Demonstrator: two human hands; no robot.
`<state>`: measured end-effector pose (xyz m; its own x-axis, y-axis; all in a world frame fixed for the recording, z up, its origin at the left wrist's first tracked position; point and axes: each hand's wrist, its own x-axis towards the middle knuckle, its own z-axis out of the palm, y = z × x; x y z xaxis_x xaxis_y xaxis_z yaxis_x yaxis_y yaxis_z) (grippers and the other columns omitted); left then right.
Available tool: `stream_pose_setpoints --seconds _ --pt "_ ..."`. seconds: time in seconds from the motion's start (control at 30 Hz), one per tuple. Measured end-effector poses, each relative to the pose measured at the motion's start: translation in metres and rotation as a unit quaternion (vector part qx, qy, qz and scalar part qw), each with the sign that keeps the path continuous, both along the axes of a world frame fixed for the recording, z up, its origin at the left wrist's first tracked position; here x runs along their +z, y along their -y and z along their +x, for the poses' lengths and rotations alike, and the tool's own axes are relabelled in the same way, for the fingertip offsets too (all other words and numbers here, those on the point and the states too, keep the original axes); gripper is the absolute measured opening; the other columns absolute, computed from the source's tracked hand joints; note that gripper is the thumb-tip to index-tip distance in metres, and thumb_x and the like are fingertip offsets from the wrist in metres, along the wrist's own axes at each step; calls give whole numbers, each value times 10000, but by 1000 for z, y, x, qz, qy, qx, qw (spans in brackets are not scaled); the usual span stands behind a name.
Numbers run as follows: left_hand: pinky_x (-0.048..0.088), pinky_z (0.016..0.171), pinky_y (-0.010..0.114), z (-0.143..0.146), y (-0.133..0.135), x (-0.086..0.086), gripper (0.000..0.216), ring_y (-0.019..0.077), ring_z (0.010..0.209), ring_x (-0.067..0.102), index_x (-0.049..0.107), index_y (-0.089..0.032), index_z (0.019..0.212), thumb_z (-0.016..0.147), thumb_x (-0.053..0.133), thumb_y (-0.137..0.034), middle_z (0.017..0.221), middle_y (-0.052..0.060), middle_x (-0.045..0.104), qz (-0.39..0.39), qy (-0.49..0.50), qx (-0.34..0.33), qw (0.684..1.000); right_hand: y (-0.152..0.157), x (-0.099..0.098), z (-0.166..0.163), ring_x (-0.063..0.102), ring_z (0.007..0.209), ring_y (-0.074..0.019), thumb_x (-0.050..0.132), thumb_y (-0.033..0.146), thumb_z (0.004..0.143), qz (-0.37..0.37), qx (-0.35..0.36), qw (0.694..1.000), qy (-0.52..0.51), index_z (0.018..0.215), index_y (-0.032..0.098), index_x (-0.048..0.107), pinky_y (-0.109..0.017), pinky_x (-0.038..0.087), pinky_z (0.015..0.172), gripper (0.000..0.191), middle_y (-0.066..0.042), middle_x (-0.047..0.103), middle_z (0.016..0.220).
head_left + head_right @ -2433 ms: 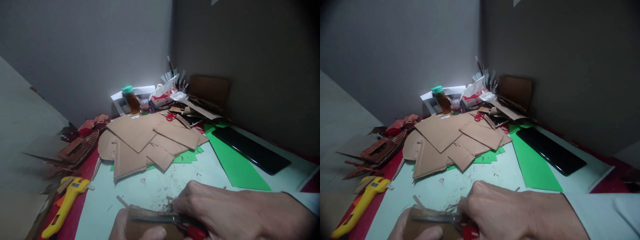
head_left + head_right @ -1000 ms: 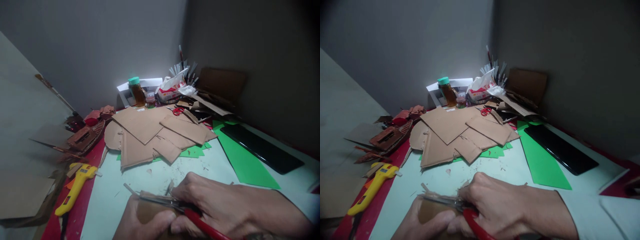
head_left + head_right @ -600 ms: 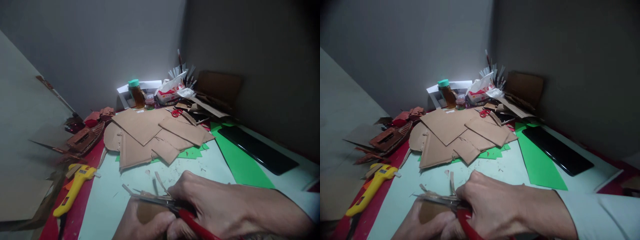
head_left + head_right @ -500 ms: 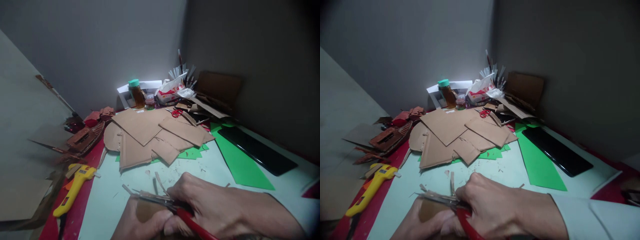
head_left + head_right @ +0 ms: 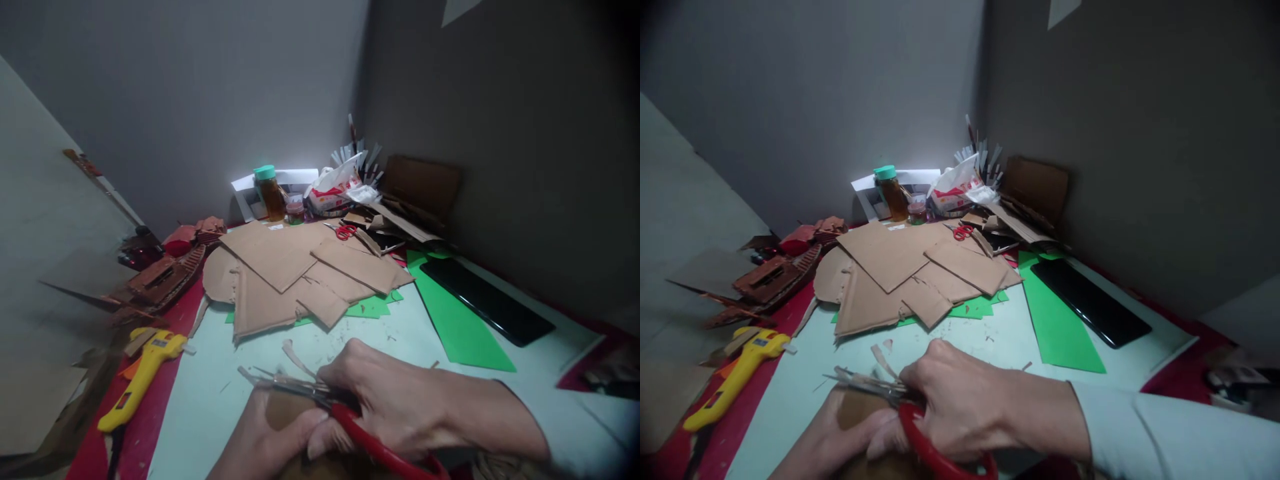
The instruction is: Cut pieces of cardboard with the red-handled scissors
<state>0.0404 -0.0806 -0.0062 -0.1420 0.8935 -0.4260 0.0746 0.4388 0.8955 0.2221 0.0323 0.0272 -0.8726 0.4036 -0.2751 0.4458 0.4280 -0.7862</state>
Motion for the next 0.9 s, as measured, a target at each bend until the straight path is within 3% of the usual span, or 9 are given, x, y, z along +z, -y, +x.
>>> stream_pose_setpoints --seconds 0.1,0.23,0.4,0.53,0.67,0.77,0.9 --pt "490 973 409 0 0 0 476 320 1122 657 715 -271 990 670 858 -592 1099 56 775 15 -7 22 1000 -2 5 -2 333 470 -90 802 424 788 22 19 1000 9 605 205 472 -232 241 401 437 84 356 475" --pt "441 1108 368 1 -3 0 424 258 1287 593 748 -273 1136 808 792 -537 1312 38 716 57 55 -60 995 -1 15 -5 381 458 -94 808 346 766 35 46 997 46 607 209 481 -235 252 386 389 83 408 474" --pt "457 1085 412 2 -3 -2 566 281 1276 604 686 -252 1284 809 805 -537 1276 60 735 58 61 -65 994 2 0 -5 402 494 -95 836 339 738 37 3 999 -14 624 199 500 -238 289 433 382 73 473 517" --pt "472 1045 368 3 -5 3 497 269 1212 636 736 -256 1172 782 827 -551 1235 27 758 41 60 -52 996 -1 3 -5 311 462 -86 788 288 764 71 35 997 -5 607 215 447 -240 248 408 382 103 342 473" --pt "512 961 361 6 -11 7 287 242 1053 674 746 -230 1049 854 790 -437 1066 16 785 129 106 -144 975 -1 13 -4 353 459 -82 763 281 770 70 78 994 16 611 213 458 -228 269 407 351 97 391 489" --pt "494 989 339 8 -12 7 194 212 1014 652 741 -224 963 856 792 -378 1051 2 759 126 120 -138 975 2 8 -4 365 474 -89 737 396 813 101 50 994 1 624 217 452 -238 265 410 386 85 407 506" --pt "494 972 318 8 -12 8 215 198 949 628 719 -225 866 849 786 -428 931 -13 726 107 120 -148 976 0 -3 -5 326 459 -91 707 320 795 150 61 987 -17 626 220 432 -248 257 432 337 90 341 493"
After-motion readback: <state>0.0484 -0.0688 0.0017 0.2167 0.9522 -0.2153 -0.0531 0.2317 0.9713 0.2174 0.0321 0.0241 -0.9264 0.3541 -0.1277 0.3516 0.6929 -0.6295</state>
